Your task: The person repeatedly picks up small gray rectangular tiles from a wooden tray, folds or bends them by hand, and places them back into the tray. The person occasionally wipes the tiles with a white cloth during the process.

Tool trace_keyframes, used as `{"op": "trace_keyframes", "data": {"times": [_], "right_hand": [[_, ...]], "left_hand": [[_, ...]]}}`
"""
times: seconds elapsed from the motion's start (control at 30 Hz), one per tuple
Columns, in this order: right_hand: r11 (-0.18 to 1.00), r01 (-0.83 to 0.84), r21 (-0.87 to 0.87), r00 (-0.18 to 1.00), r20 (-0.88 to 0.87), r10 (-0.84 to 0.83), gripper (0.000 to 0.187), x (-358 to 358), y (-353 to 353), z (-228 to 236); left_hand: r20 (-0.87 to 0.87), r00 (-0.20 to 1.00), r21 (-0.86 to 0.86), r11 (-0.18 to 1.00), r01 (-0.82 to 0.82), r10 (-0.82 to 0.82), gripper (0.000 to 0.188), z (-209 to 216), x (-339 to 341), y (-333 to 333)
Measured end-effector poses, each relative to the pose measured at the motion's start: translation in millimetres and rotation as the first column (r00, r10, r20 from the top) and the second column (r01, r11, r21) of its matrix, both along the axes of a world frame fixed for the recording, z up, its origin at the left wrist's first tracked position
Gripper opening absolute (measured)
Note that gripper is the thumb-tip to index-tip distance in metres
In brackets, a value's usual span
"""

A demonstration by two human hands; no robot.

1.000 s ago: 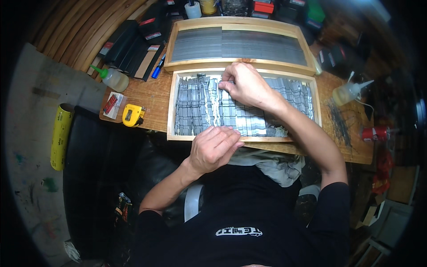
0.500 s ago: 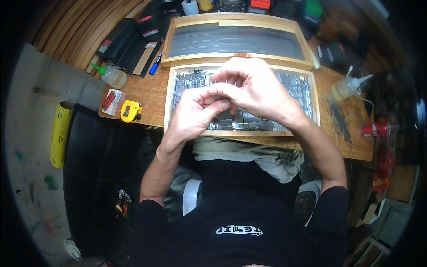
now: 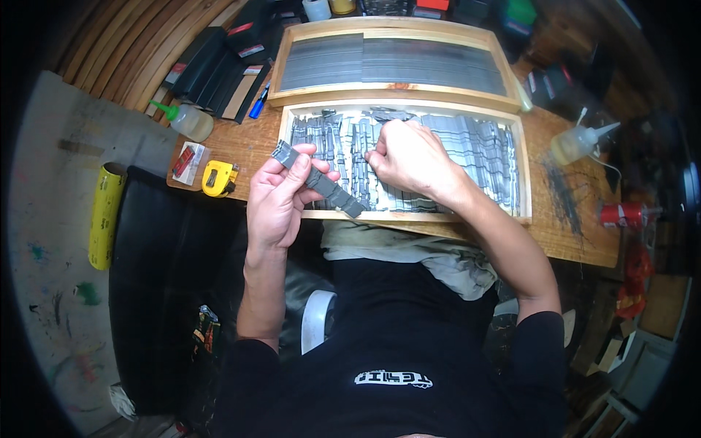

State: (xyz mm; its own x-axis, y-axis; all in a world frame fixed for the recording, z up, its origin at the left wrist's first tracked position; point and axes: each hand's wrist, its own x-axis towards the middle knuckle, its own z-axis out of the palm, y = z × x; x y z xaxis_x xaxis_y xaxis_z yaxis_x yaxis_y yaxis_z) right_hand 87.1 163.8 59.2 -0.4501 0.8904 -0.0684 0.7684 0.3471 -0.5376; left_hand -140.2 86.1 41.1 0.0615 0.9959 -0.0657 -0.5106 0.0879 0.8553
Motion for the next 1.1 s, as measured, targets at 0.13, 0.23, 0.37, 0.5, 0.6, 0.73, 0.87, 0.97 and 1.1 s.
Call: {"op": "trace_keyframes", "data": {"times": [0.13,0.23,0.37,0.5,0.6,0.73,0.87,0.97,1.1], "right_hand": [[1.000,0.009,-0.001,1.000,0.012,-0.009,0.023,-4,0,2],[0.998,0.056,0.011,0.998,0.032,-0.056,0.022,-10,-3,1],[0.985,0.143,0.095,0.988,0.046,-0.148,0.024,-18,-14,1],[0.973,0.229,0.013,0.966,-0.127,-0.226,0.024,-12,-13,-15],[0.959,0.243,-0.143,0.897,-0.345,-0.278,0.026,-6,-18,8],[0.961,0.007,0.277,0.927,-0.362,0.098,0.013,2,-33,8],[0.964,-0.029,0.264,0.923,-0.363,0.127,0.016,-5,-49,10],[0.935,-0.065,0.349,0.937,-0.302,0.178,0.013,-7,-50,8],[0.922,-0.093,0.375,0.903,-0.359,0.237,0.011,-9,-47,6]], "left_hand": [[-0.002,1.000,0.003,1.000,-0.015,0.015,0.025,-2,-2,-2],[-0.022,1.000,-0.008,1.000,-0.002,0.001,0.025,-1,1,0],[-0.054,0.998,-0.008,0.999,0.039,-0.039,0.026,0,0,8],[-0.082,0.996,-0.013,0.999,0.043,-0.044,0.026,-1,-1,12],[-0.095,0.995,-0.019,0.999,0.037,-0.039,0.026,-1,0,16],[-0.038,0.998,-0.004,0.998,0.059,-0.059,0.026,-2,13,21],[-0.082,0.996,0.050,0.998,0.032,-0.027,0.026,-2,25,15],[-0.058,0.998,0.036,0.999,-0.012,0.014,0.026,-3,30,10],[-0.011,1.000,0.047,0.999,-0.018,0.019,0.026,-8,23,9]]}}
